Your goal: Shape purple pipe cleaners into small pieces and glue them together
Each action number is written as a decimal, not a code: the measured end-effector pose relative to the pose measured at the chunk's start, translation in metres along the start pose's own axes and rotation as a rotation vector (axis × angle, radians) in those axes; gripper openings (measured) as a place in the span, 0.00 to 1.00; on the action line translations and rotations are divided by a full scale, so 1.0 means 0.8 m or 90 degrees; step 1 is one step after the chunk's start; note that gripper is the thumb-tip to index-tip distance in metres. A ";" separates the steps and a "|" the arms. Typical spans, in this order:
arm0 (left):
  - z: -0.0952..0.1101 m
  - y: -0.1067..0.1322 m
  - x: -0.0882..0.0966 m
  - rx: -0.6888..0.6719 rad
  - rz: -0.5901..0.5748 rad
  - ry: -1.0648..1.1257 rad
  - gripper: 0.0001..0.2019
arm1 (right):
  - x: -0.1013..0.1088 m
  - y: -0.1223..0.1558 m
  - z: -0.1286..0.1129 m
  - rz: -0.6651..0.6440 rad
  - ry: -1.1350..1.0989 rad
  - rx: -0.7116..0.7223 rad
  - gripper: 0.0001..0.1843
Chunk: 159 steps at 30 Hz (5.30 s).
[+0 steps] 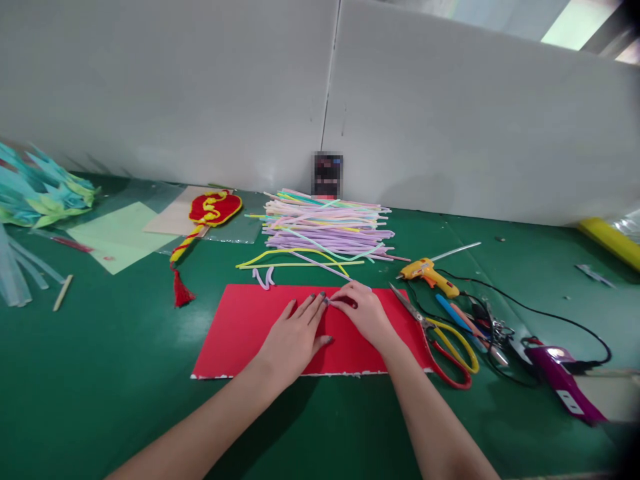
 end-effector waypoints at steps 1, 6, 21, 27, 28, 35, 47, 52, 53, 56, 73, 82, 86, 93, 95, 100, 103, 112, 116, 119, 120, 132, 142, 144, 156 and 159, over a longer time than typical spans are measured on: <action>0.001 0.000 0.000 0.001 -0.010 0.002 0.24 | 0.001 0.001 -0.002 0.000 0.002 0.007 0.04; 0.000 0.000 -0.003 0.011 -0.034 0.012 0.25 | 0.002 0.003 -0.005 -0.001 0.024 0.012 0.03; -0.015 -0.003 -0.002 0.028 0.024 0.131 0.20 | -0.004 0.002 0.001 -0.006 0.040 0.002 0.03; -0.030 -0.009 0.008 0.049 0.118 0.205 0.18 | -0.004 -0.001 -0.004 -0.002 0.036 0.022 0.04; -0.031 -0.011 0.009 0.048 0.130 0.201 0.17 | -0.004 -0.001 -0.004 -0.001 0.038 0.021 0.04; -0.026 -0.014 0.005 0.026 0.160 0.128 0.12 | -0.002 0.001 -0.005 0.006 0.030 0.011 0.03; -0.024 -0.010 0.012 0.025 0.193 0.115 0.14 | 0.003 0.002 -0.006 0.054 -0.023 0.006 0.07; -0.029 -0.005 0.016 0.025 0.175 0.141 0.18 | 0.012 0.014 -0.014 0.084 0.025 -0.002 0.12; -0.031 -0.005 0.015 0.029 0.166 0.152 0.18 | 0.012 0.019 -0.017 0.081 0.040 0.002 0.13; -0.036 -0.005 0.010 0.047 0.145 0.176 0.19 | 0.009 0.034 -0.025 0.048 0.064 0.032 0.15; -0.054 -0.020 0.002 0.114 0.159 0.273 0.11 | -0.006 0.041 -0.030 -0.057 0.219 0.075 0.22; -0.055 -0.021 0.001 0.122 0.179 0.282 0.10 | -0.020 0.044 -0.021 -0.126 0.302 0.107 0.22; -0.056 -0.022 0.002 0.127 0.191 0.307 0.08 | -0.022 0.043 -0.019 -0.146 0.317 0.108 0.23; -0.058 -0.024 0.003 0.145 0.197 0.334 0.04 | -0.022 0.044 -0.023 -0.133 0.325 0.109 0.22; -0.058 -0.024 0.002 0.146 0.195 0.338 0.03 | -0.022 0.044 -0.023 -0.135 0.330 0.109 0.22; -0.058 -0.024 0.002 0.140 0.195 0.340 0.03 | -0.022 0.044 -0.025 -0.133 0.347 0.112 0.22; -0.056 -0.024 0.003 0.129 0.196 0.332 0.03 | -0.022 0.044 -0.027 -0.124 0.359 0.124 0.22; -0.055 -0.025 0.005 0.114 0.195 0.305 0.09 | -0.024 0.046 -0.031 -0.109 0.361 0.138 0.23; -0.053 -0.024 0.004 0.105 0.191 0.280 0.09 | -0.025 0.045 -0.030 -0.109 0.356 0.140 0.23; -0.052 -0.024 0.005 0.102 0.193 0.275 0.08 | -0.024 0.045 -0.028 -0.108 0.346 0.139 0.23; -0.052 -0.024 0.005 0.103 0.195 0.277 0.07 | -0.024 0.045 -0.028 -0.107 0.342 0.139 0.22; -0.050 -0.021 0.007 0.110 0.214 0.272 0.04 | -0.024 0.047 -0.033 -0.097 0.336 0.121 0.22; -0.050 -0.023 0.006 0.099 0.199 0.294 0.05 | -0.010 0.036 -0.019 -0.068 0.183 0.046 0.20; -0.050 -0.023 0.006 0.093 0.205 0.301 0.05 | -0.003 0.030 -0.013 -0.052 0.125 0.038 0.19; -0.051 -0.023 0.007 0.082 0.208 0.308 0.06 | -0.005 -0.013 -0.010 -0.030 0.047 0.019 0.09; -0.050 -0.022 0.007 0.080 0.211 0.308 0.05 | -0.010 -0.014 -0.008 -0.028 0.040 0.013 0.07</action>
Point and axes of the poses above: each hand's wrist, its own y-axis away from the middle knuckle, its own x-axis out of the back of the hand, z = x × y, the point moved 6 cm from there along -y, towards the middle knuckle
